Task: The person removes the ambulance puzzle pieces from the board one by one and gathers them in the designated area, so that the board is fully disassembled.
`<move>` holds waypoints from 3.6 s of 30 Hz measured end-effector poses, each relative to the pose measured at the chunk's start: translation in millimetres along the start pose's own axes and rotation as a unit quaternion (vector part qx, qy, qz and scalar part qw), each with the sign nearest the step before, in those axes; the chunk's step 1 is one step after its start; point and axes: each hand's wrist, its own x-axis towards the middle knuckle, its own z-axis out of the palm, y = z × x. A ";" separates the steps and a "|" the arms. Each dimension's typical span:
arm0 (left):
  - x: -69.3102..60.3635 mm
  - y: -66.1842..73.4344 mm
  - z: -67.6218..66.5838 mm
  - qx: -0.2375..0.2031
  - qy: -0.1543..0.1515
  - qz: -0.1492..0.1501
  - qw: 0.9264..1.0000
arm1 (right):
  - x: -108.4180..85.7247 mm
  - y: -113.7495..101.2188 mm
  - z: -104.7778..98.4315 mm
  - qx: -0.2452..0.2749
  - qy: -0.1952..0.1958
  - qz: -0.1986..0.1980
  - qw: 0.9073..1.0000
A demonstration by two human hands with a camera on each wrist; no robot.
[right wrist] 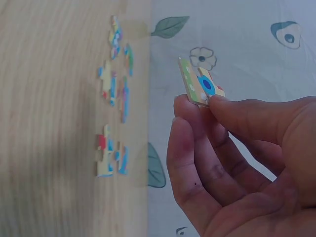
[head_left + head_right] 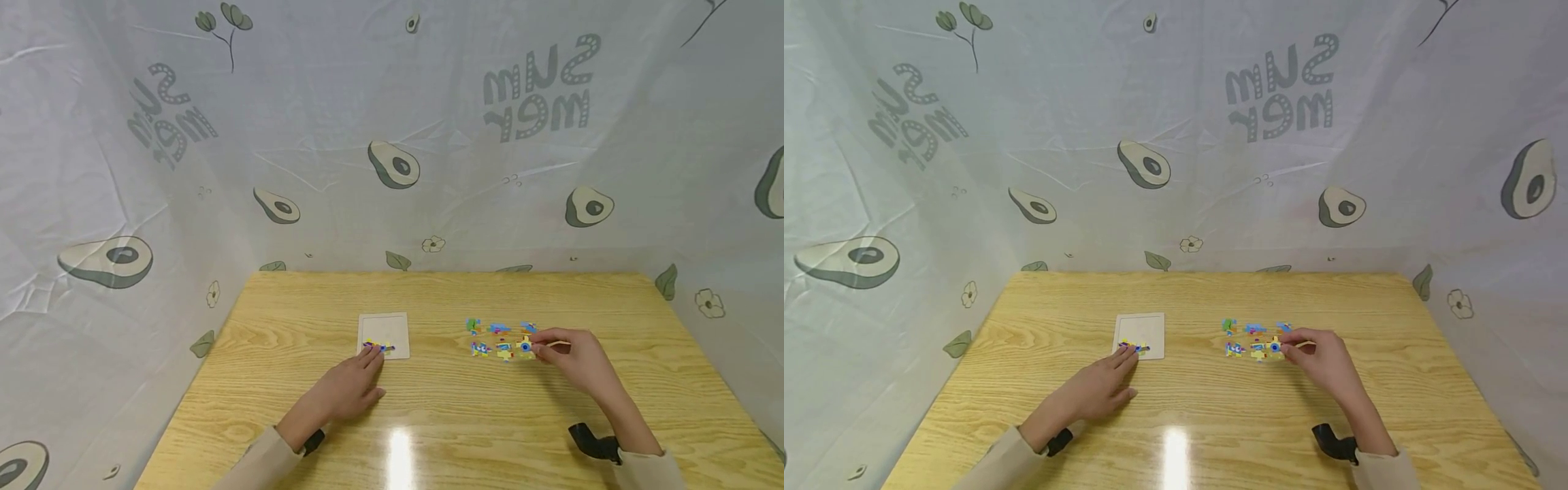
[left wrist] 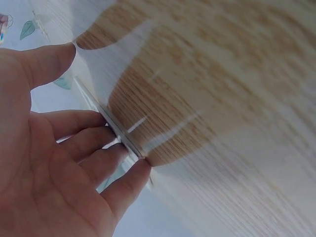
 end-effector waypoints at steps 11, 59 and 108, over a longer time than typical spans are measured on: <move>-4.8 1.3 1.2 -0.008 -0.009 -0.003 1.000 | -12.0 26.7 2.1 0.019 -0.050 0.035 0.998; -2.3 2.7 -0.4 -0.004 -0.005 -0.008 1.000 | -6.4 40.5 3.4 -0.121 -0.053 0.114 0.985; -3.5 -3.9 4.3 -0.012 0.011 0.006 1.000 | 65.7 -76.8 78.6 -0.020 -0.078 -0.104 0.991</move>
